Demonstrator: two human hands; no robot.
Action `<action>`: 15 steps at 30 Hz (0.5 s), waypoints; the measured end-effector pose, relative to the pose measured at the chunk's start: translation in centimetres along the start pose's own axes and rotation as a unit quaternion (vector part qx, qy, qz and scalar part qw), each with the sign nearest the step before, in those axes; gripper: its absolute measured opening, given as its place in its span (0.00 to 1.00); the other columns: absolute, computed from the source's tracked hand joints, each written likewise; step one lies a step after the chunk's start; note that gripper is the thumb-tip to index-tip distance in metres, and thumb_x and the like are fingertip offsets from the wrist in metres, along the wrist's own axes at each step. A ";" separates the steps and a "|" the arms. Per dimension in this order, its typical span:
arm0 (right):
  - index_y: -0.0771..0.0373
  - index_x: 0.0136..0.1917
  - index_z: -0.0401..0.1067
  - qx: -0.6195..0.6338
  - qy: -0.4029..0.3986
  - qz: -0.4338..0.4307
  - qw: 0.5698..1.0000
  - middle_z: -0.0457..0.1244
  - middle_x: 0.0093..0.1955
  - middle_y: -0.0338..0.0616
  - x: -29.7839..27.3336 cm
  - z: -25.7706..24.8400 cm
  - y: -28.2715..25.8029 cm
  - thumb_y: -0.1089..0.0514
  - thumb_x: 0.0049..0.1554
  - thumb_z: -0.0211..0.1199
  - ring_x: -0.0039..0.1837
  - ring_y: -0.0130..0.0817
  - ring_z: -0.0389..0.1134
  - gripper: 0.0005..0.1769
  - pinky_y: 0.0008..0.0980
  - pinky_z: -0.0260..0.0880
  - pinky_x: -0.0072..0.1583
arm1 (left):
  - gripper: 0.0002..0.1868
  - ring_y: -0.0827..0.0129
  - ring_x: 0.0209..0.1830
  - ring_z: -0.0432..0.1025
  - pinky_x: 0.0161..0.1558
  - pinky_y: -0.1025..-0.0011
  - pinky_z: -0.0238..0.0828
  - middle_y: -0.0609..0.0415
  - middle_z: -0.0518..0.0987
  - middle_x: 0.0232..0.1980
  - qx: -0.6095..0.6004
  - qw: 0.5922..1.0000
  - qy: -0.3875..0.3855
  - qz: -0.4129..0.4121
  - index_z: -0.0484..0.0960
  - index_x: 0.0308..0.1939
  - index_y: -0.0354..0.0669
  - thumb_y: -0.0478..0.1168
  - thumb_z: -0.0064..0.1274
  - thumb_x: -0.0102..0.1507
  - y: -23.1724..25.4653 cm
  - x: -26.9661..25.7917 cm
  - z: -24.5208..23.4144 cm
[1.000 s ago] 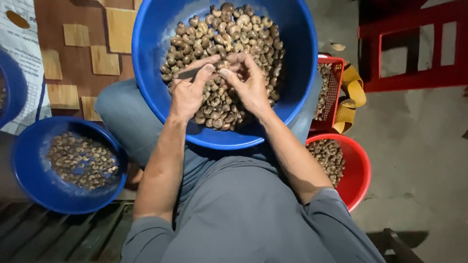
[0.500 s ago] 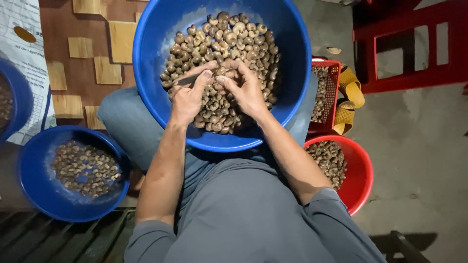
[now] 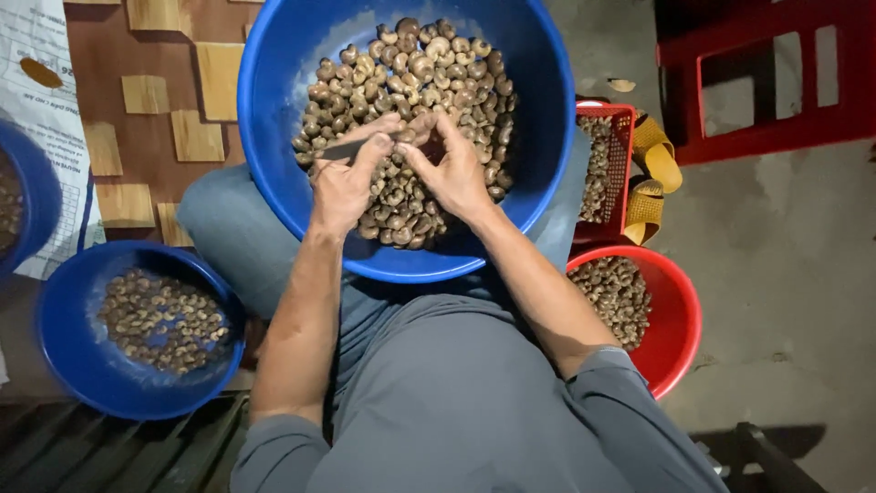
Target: Manually processing and cleaning nuts one by one using a small metal tool and sorting them into different bowls.
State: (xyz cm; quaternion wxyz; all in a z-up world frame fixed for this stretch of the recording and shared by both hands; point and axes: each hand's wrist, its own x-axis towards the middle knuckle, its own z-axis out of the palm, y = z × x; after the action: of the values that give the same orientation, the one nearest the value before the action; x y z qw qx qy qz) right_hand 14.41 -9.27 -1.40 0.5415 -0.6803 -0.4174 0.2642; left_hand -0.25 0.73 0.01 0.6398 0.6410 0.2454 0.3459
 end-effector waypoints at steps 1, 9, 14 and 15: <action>0.59 0.57 0.72 0.000 0.002 0.000 1.000 0.70 0.43 0.51 -0.1 0.1 0.0 0.55 0.58 0.75 0.47 0.44 0.74 0.17 0.42 0.75 0.49 | 0.10 0.46 0.62 0.73 0.58 0.49 0.77 0.34 0.80 0.59 0.000 1.000 -0.002 0.001 0.84 0.54 0.36 0.38 0.53 0.73 0.3 0.0 -0.1; 0.60 0.57 0.70 0.014 -0.005 -0.002 1.000 0.71 0.45 0.52 -0.2 0.0 -0.5 0.57 0.61 0.70 0.50 0.49 0.75 0.15 0.47 0.75 0.52 | 0.11 0.50 0.62 0.73 0.53 0.57 0.81 0.35 0.80 0.60 0.003 1.000 -0.008 -0.022 0.84 0.54 0.35 0.38 0.52 0.73 0.4 0.1 -0.1; 0.61 0.59 0.69 0.015 -0.022 -0.007 1.000 0.71 0.46 0.53 -0.2 -0.3 -0.4 0.58 0.62 0.69 0.50 0.51 0.75 0.14 0.48 0.76 0.51 | 0.12 0.48 0.62 0.73 0.54 0.53 0.79 0.36 0.79 0.60 0.003 1.000 -0.008 -0.011 0.83 0.55 0.35 0.40 0.51 0.74 0.7 0.3 0.2; 0.62 0.59 0.69 0.016 -0.030 -0.008 0.999 0.70 0.46 0.55 -0.2 -0.3 -0.3 0.59 0.63 0.68 0.50 0.53 0.75 0.14 0.49 0.77 0.49 | 0.12 0.42 0.62 0.73 0.55 0.48 0.79 0.34 0.79 0.61 0.016 1.000 -0.015 0.007 0.83 0.55 0.35 0.39 0.51 0.74 0.2 0.3 0.2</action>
State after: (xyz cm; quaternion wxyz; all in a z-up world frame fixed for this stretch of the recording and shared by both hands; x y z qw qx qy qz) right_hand 14.45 -9.59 -1.00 0.5420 -0.6599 -0.4344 0.2865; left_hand 0.06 0.77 0.30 0.6305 0.6582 0.2369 0.3362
